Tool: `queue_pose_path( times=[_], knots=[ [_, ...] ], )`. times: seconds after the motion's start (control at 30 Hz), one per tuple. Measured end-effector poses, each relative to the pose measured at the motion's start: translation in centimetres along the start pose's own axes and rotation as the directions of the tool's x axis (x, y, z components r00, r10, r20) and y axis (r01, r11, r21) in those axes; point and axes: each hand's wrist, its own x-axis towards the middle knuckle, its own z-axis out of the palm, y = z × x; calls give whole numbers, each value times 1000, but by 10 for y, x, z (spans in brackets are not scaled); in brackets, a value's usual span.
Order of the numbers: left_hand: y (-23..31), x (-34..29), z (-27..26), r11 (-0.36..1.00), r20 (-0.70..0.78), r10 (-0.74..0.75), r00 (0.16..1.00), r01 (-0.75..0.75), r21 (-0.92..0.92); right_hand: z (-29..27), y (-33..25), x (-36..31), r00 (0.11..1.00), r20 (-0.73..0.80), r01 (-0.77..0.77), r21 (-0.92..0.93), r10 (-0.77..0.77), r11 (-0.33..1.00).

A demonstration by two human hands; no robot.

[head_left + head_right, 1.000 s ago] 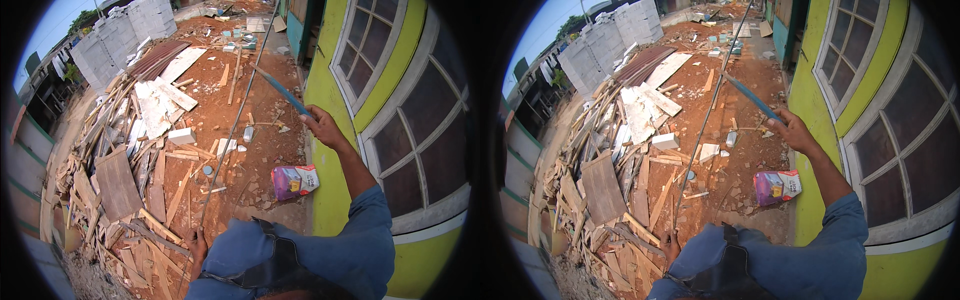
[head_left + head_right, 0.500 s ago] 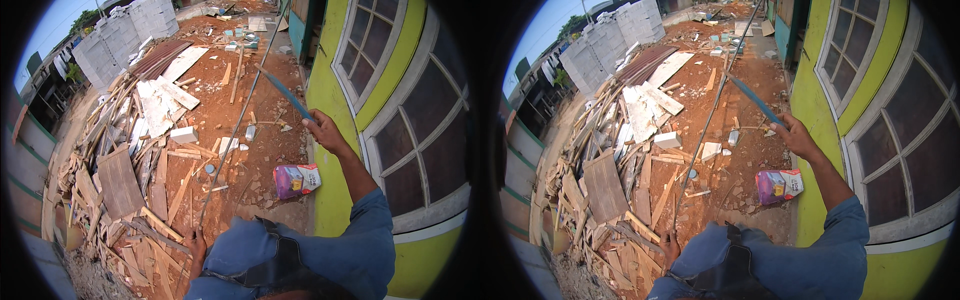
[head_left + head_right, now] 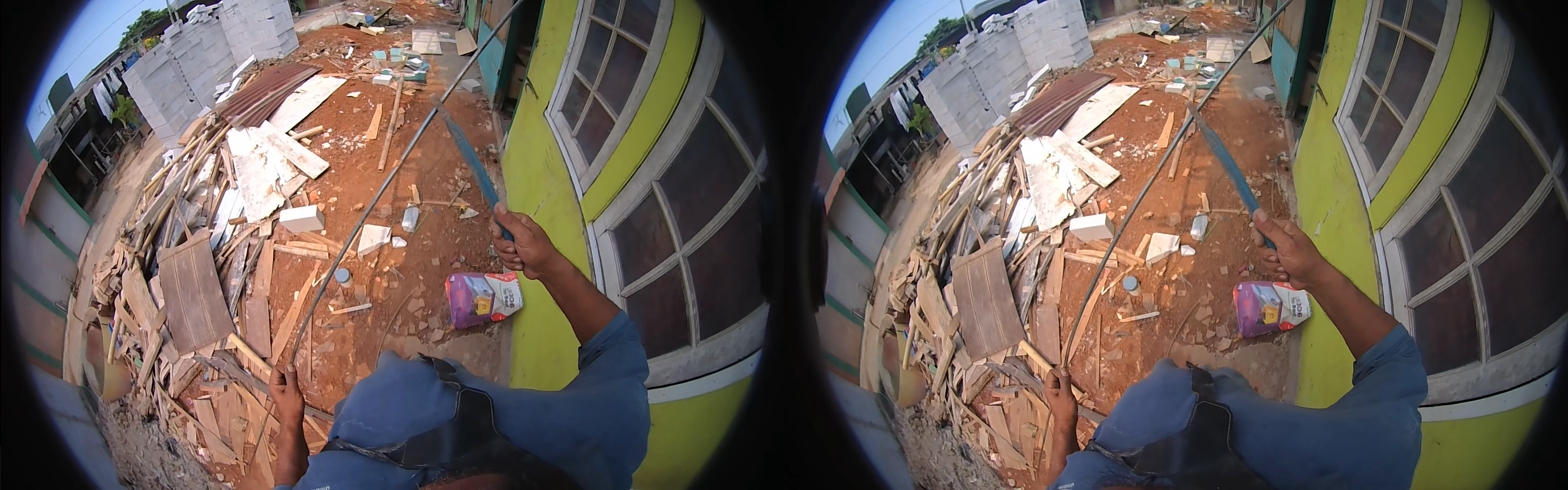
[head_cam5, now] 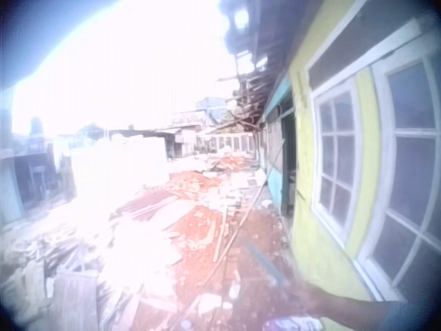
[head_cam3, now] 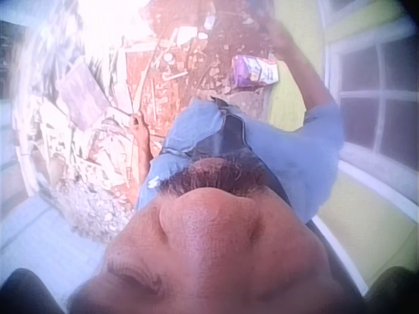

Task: The person picks up a long, bent metal wire from a debris-filled construction site and uses a blue-handled tool to repeatedly strike and straighten the wire. The person holds the wire with one hand while using the tool with the other to apply force along its length.

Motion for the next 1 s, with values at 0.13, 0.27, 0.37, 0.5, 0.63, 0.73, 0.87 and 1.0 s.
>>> queue_pose_path(
  times=[0.13, 0.27, 0.37, 0.5, 0.63, 0.73, 0.87, 1.0],
  knots=[
    [-13, -7, 5, 999, -5, 40, 999, -40, -33, 17, 20, 3, 996, -30, 86, -1, -86, 996],
    [-15, -16, 12, 999, -7, -50, 999, 50, -19, 22, 33, 4, 988, -61, 143, -17, -143, 990],
    [-21, -18, 14, 999, 13, -53, 999, 53, -3, 29, 34, 4, 984, -84, 156, -34, -158, 987],
    [-14, -20, 24, 997, 38, -71, 997, 72, -33, 32, 37, 3, 980, -93, 175, -1, -175, 985],
    [-33, -24, 25, 997, 40, -69, 997, 70, -40, 37, 42, 6, 980, -88, 180, 23, -177, 983],
    [-32, -28, 33, 995, 49, -94, 994, 95, -18, 45, 43, 4, 981, -106, 171, 69, -163, 983],
    [-40, -27, 38, 994, 110, -88, 990, 94, -58, 33, 39, 8, 982, -117, 152, -12, -152, 988],
    [-67, -34, 28, 995, 160, -93, 983, 97, -12, -8, 10, 17, 999, -9, 52, -143, -54, 988]
  ],
)
